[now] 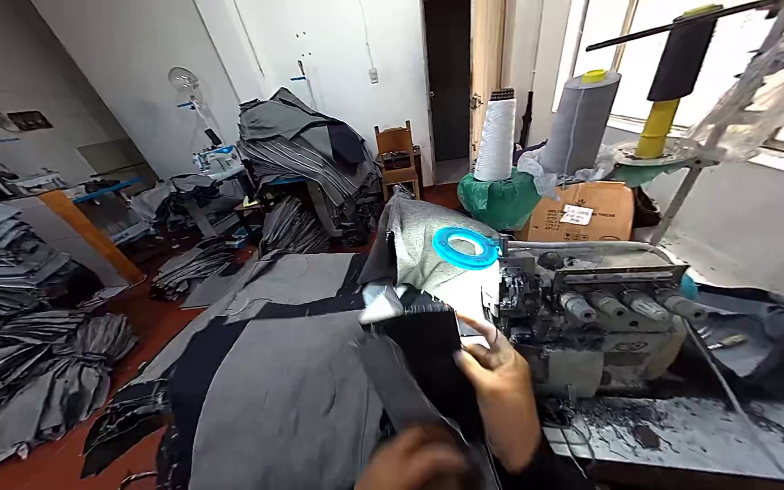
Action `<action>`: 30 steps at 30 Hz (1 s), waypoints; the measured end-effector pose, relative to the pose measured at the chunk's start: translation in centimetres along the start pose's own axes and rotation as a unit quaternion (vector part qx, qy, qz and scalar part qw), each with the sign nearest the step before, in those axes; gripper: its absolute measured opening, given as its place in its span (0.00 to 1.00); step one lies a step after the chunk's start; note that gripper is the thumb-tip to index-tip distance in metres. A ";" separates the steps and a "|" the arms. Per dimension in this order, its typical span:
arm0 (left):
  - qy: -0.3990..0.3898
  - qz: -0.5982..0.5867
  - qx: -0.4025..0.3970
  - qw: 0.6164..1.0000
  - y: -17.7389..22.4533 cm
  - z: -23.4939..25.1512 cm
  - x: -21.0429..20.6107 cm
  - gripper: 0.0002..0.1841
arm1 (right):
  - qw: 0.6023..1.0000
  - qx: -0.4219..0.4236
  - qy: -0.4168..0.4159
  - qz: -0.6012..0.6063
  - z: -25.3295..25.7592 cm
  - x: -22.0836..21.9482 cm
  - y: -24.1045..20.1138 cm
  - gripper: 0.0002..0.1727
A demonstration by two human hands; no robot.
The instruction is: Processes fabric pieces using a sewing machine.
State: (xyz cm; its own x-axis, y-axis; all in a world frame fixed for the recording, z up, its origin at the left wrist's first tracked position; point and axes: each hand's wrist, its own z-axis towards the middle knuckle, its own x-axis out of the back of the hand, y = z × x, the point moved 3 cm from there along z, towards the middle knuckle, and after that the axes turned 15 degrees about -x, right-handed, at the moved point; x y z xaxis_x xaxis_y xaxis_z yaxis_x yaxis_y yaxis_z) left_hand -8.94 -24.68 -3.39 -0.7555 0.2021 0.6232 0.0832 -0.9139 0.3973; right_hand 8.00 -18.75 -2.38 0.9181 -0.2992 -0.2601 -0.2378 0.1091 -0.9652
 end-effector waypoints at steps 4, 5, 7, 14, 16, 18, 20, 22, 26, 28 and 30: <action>0.230 0.165 -0.060 0.957 -9.4 2.0 -5.0 0.16 | 0.994 -0.017 0.105 0.009 -3.7 5.0 3.1 0.19; 0.241 0.185 -0.064 0.951 -9.6 2.8 -5.5 0.16 | 0.993 -0.030 0.117 0.017 -3.8 5.7 3.4 0.17; 0.238 0.186 -0.076 0.950 -9.6 4.0 -5.1 0.11 | 0.993 -0.032 0.110 0.006 -3.4 6.6 3.5 0.16; 0.150 0.210 0.128 0.958 -12.4 6.2 -1.0 0.40 | 0.996 -0.049 0.038 -0.068 -0.3 3.0 1.8 0.28; 0.119 0.173 0.210 0.955 -12.7 6.3 -0.9 0.41 | 0.997 -0.037 0.041 -0.055 0.4 2.4 1.5 0.29; 0.169 0.166 0.199 0.951 -12.5 6.1 -1.1 0.38 | 0.998 -0.025 0.049 -0.029 0.5 2.5 1.5 0.29; 0.218 0.183 0.124 0.950 -12.3 5.6 -1.4 0.35 | 0.998 -0.016 0.064 -0.004 0.1 2.8 1.8 0.28; 0.240 0.162 0.062 0.955 -12.7 5.3 -1.7 0.32 | 0.996 -0.007 0.089 0.019 -0.2 2.9 1.8 0.26; 0.288 0.031 0.020 0.957 -13.8 4.9 -1.1 0.11 | 0.994 -0.001 0.106 0.023 -0.2 3.5 1.4 0.26; 0.302 0.028 -0.027 0.953 -13.5 5.0 -0.4 0.07 | 0.994 0.001 0.107 0.012 -0.5 3.6 1.1 0.25; 0.326 0.101 -0.065 0.938 -12.7 5.2 -0.1 0.08 | 0.994 0.003 0.110 0.006 -0.6 3.6 0.9 0.24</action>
State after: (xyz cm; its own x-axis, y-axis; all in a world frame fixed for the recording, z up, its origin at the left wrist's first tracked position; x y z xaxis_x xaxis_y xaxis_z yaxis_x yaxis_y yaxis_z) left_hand -6.59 -11.22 -4.99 -0.9732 -0.1985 0.1164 0.2189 -0.9543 0.2032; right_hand 10.87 -20.31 -4.16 0.8238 -0.4977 -0.2715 -0.2454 0.1186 -0.9621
